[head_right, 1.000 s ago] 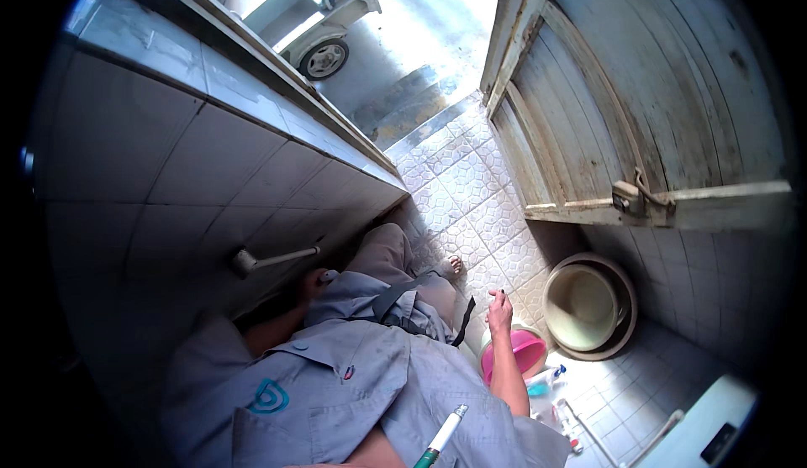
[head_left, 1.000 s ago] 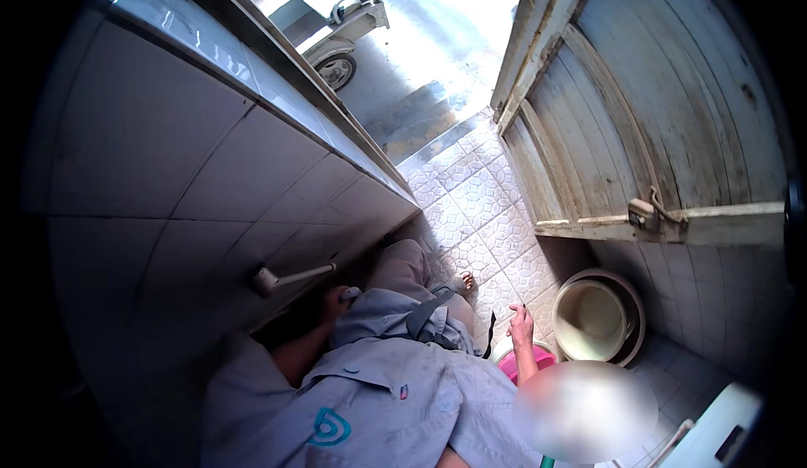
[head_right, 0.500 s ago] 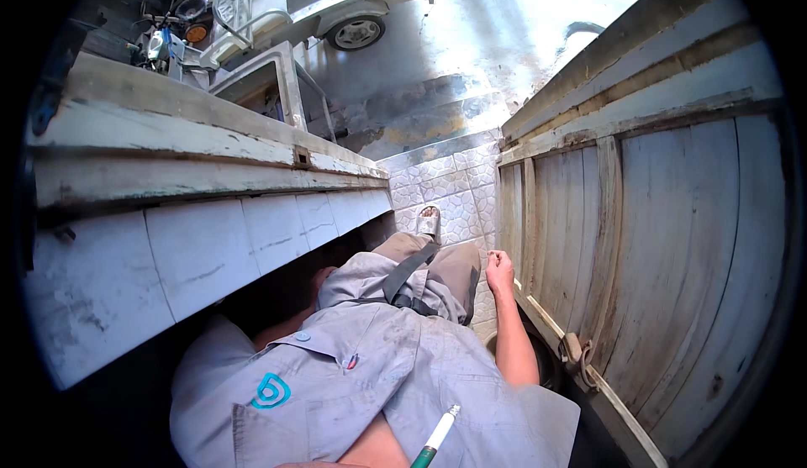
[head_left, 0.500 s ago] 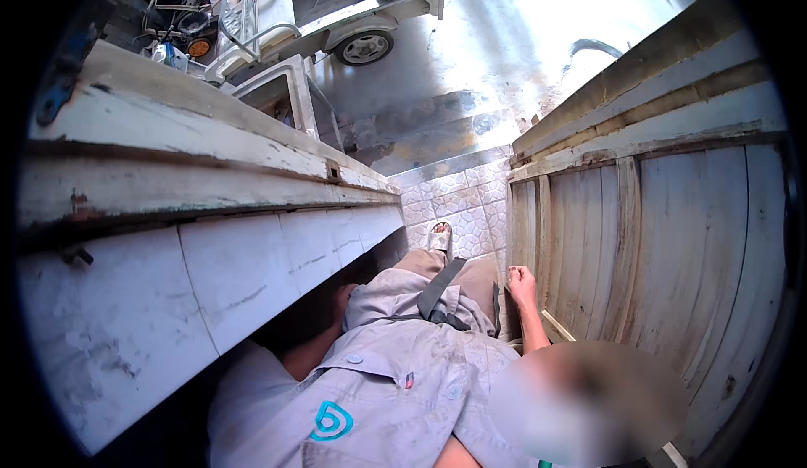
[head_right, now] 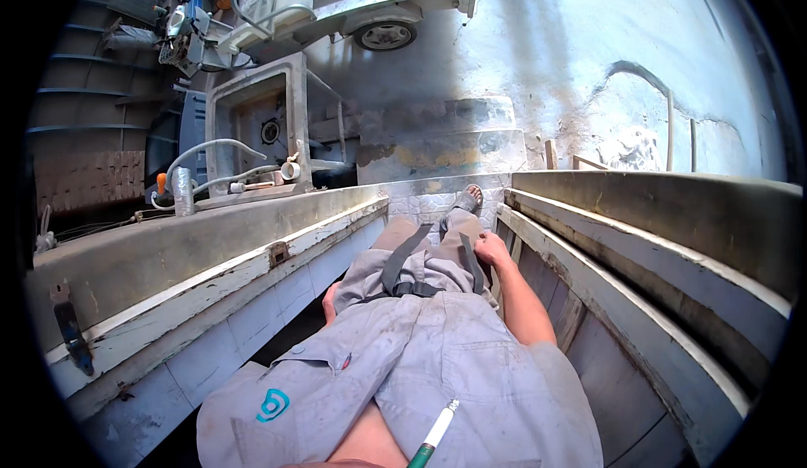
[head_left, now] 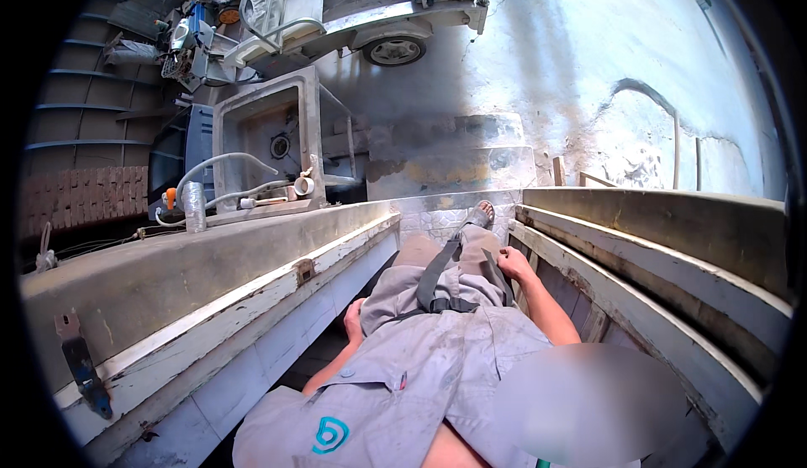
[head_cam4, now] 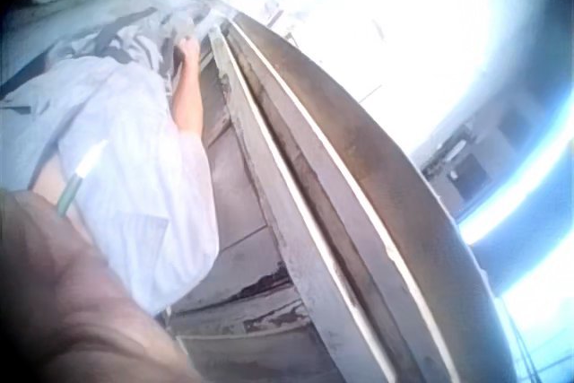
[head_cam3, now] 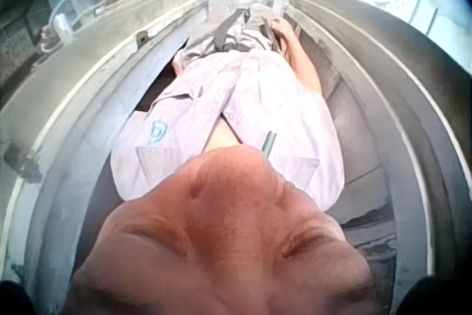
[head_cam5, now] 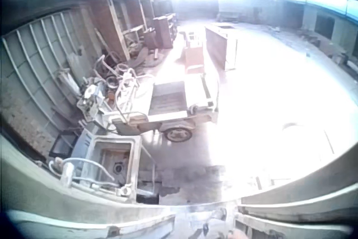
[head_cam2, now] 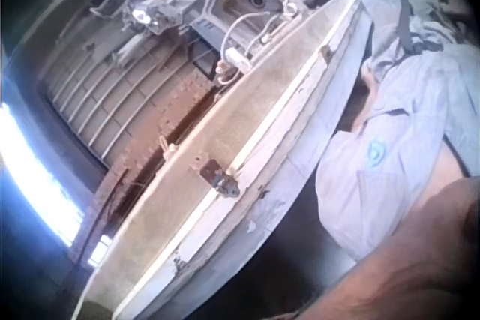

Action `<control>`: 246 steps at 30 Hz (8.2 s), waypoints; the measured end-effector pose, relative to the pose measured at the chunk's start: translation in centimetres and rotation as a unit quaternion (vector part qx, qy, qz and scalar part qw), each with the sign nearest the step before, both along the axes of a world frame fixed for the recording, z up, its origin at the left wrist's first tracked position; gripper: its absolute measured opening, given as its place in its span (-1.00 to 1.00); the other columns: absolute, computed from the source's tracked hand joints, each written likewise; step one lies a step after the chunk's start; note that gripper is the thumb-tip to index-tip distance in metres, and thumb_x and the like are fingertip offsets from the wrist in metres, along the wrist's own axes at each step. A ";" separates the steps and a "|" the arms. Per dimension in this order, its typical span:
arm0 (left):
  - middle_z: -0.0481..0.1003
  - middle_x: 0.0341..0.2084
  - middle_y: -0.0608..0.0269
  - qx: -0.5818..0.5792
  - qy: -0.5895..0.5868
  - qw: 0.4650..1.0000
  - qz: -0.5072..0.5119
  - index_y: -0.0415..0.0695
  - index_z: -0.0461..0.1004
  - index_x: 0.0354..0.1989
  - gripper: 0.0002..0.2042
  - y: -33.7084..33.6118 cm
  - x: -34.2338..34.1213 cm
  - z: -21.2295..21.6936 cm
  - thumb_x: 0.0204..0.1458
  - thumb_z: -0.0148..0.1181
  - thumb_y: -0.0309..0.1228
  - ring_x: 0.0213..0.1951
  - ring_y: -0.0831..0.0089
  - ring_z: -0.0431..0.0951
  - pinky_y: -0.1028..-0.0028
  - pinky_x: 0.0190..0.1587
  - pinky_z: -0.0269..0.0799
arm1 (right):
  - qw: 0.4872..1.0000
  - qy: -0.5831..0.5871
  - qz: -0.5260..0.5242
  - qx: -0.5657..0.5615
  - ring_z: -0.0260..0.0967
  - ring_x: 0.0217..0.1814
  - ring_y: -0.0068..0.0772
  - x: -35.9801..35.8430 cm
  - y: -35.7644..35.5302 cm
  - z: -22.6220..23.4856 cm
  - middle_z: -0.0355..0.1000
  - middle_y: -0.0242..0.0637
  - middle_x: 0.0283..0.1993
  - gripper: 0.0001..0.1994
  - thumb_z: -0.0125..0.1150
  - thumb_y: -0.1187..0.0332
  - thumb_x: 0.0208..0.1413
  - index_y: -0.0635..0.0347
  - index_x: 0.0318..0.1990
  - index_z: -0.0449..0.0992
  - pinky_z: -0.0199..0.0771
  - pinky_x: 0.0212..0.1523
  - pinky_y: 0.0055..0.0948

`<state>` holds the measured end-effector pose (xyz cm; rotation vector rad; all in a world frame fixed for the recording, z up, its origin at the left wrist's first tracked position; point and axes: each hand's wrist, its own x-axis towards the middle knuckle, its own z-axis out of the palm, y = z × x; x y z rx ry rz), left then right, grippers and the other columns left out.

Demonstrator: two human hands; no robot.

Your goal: The person walks through a workshop, cuts a piece of steel wool from a large sack using scissors, and then applies a liquid from a white bottle onto the steel wool. They then walk to a tiled area and turn on a tap to wet the steel wool before returning to the workshop.

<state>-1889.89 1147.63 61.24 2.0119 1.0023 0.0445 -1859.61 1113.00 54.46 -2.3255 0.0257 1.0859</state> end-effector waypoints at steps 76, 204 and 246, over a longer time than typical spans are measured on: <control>0.59 -0.38 0.05 -0.042 0.080 0.989 -0.119 -0.15 0.57 -0.18 -0.66 32.6 96.8 -46.7 -0.23 0.37 -0.43 -0.31 0.21 0.60 0.29 -0.21 0.46 | 0.799 0.000 -0.131 0.587 0.26 -0.08 -0.72 110.4 33.3 -8.3 0.41 -0.45 -0.14 -0.75 0.04 0.40 0.22 0.22 0.03 0.38 0.30 0.02 -0.58; 0.58 -0.39 0.07 0.007 -0.130 0.461 -0.878 -0.13 0.56 -0.17 -0.73 -410.6 117.6 -53.3 -0.10 0.32 -0.41 -0.33 0.25 0.57 0.29 -0.25 0.45 | 0.276 0.217 -0.934 0.072 0.55 -0.20 -0.03 46.3 -327.1 -52.2 0.56 0.04 -0.33 -0.50 0.06 -0.01 0.10 0.39 -0.25 0.58 0.48 -0.18 -0.14; 0.60 -0.39 0.09 0.154 0.001 0.385 -0.910 -0.08 0.58 -0.19 -0.68 -513.2 27.8 -55.1 -0.15 0.35 -0.25 -0.31 0.19 0.62 0.24 -0.22 0.49 | 0.076 -0.072 -0.993 -0.052 0.51 -0.44 -0.19 -64.1 -463.9 -51.4 0.52 -0.01 -0.49 -0.58 0.05 0.08 0.12 0.35 -0.42 0.54 0.46 -0.34 -0.19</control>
